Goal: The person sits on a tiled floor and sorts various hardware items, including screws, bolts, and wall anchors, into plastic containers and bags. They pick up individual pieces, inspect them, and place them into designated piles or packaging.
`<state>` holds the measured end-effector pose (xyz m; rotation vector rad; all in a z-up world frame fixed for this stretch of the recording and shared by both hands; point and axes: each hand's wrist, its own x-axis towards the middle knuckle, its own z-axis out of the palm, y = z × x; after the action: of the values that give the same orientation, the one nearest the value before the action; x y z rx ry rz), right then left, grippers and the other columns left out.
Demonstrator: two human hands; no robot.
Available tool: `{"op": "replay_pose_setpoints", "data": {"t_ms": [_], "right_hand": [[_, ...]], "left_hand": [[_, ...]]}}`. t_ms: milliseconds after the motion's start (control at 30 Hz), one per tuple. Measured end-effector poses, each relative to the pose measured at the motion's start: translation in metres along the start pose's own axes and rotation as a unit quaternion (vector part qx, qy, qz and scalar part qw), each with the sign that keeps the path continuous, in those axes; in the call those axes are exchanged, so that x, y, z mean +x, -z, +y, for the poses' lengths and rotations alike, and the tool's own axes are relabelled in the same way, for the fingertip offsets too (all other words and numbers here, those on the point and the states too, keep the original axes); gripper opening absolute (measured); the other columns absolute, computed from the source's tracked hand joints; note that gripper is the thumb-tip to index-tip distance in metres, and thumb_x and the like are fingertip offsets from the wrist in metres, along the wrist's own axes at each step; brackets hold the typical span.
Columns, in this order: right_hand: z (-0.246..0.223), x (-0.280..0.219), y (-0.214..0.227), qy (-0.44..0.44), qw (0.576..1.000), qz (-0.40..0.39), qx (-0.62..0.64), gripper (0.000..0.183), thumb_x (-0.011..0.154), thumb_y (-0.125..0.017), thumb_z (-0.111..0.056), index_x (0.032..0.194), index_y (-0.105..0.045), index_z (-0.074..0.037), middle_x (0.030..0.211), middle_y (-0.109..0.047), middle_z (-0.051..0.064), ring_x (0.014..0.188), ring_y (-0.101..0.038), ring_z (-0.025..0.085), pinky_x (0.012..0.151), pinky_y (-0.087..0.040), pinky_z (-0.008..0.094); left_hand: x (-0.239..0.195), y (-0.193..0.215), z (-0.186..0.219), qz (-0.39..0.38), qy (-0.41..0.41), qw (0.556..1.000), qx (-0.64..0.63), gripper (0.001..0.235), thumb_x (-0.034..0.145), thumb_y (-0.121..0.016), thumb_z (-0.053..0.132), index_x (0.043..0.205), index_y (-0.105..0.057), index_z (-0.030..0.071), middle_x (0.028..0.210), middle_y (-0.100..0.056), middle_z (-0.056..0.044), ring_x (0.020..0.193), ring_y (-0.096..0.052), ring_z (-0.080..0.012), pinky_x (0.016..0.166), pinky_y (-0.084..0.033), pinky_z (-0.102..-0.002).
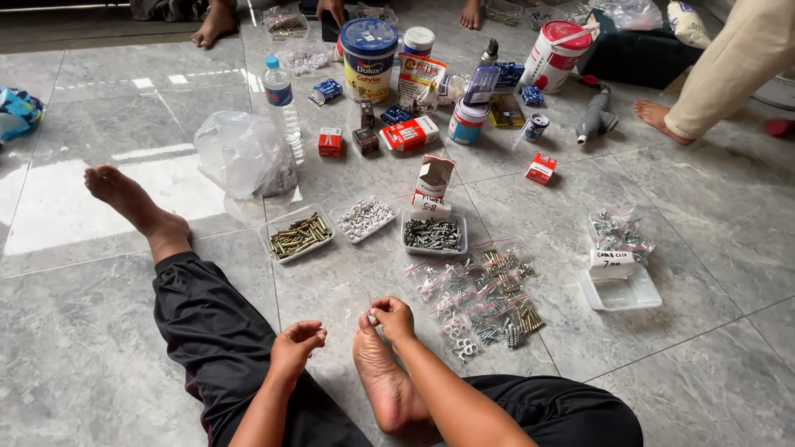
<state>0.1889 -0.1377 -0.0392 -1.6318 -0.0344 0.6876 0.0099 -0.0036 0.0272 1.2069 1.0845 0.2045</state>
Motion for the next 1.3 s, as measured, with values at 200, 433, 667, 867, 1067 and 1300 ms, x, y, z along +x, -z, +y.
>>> {"op": "replay_pose_setpoints", "data": {"t_ms": [200,433,667,867,1067,1300], "right_hand": [[0.004,0.020,0.002,0.024,0.996,0.061,-0.060,0.014,0.076,-0.079,0.001,0.077,-0.070,-0.010,0.068,-0.070,0.002,0.050,-0.061,0.013,0.053,-0.051,0.025],[0.004,0.018,0.010,-0.022,0.999,0.030,0.002,0.014,0.076,-0.079,0.002,0.082,-0.070,-0.006,0.077,-0.070,0.004,0.061,-0.072,0.021,0.058,-0.058,0.027],[0.007,0.004,0.020,-0.081,0.996,-0.038,-0.007,0.014,0.083,-0.079,-0.005,0.086,-0.067,-0.011,0.079,-0.072,0.003,0.062,-0.071,0.017,0.051,-0.043,0.025],[0.023,0.015,0.022,-0.082,0.995,-0.064,0.013,0.013,0.083,-0.076,-0.001,0.082,-0.066,-0.009,0.074,-0.069,0.006,0.060,-0.069,0.018,0.047,-0.050,0.026],[0.029,0.020,0.034,-0.098,0.992,-0.078,0.014,0.013,0.083,-0.076,-0.001,0.087,-0.067,-0.010,0.074,-0.069,0.006,0.057,-0.065,0.015,0.046,-0.047,0.024],[0.050,0.053,0.064,-0.021,0.993,-0.106,-0.056,0.032,0.084,-0.077,-0.018,0.112,-0.067,-0.004,0.090,-0.075,0.012,0.062,-0.071,0.014,0.045,-0.051,0.020]], "left_hand": [[0.003,-0.001,-0.002,-0.006,-0.004,1.000,0.003,0.022,0.082,-0.081,0.008,0.104,-0.076,0.010,0.090,-0.079,-0.004,0.079,-0.070,-0.0167,0.074,-0.043,-0.033],[0.003,0.000,-0.002,-0.012,-0.005,1.000,0.003,0.023,0.082,-0.081,0.009,0.104,-0.076,0.010,0.090,-0.078,-0.004,0.078,-0.068,-0.0160,0.073,-0.042,-0.032],[0.004,-0.001,-0.004,-0.016,0.000,1.000,0.012,0.023,0.083,-0.080,0.009,0.106,-0.076,0.010,0.089,-0.078,-0.003,0.078,-0.068,-0.0158,0.074,-0.042,-0.033],[0.009,0.000,-0.008,-0.014,-0.008,1.000,0.003,0.022,0.083,-0.080,0.008,0.105,-0.076,0.009,0.089,-0.078,-0.004,0.075,-0.066,-0.0150,0.074,-0.042,-0.033],[-0.006,-0.005,0.011,-0.015,0.001,0.999,0.033,0.024,0.084,-0.080,0.014,0.107,-0.076,0.010,0.093,-0.078,-0.003,0.080,-0.068,-0.0160,0.076,-0.045,-0.034],[0.023,0.002,-0.020,0.002,-0.059,0.997,0.051,0.040,0.075,-0.087,0.019,0.112,-0.076,0.010,0.098,-0.080,-0.010,0.080,-0.076,-0.0191,0.068,-0.052,-0.030]]}}
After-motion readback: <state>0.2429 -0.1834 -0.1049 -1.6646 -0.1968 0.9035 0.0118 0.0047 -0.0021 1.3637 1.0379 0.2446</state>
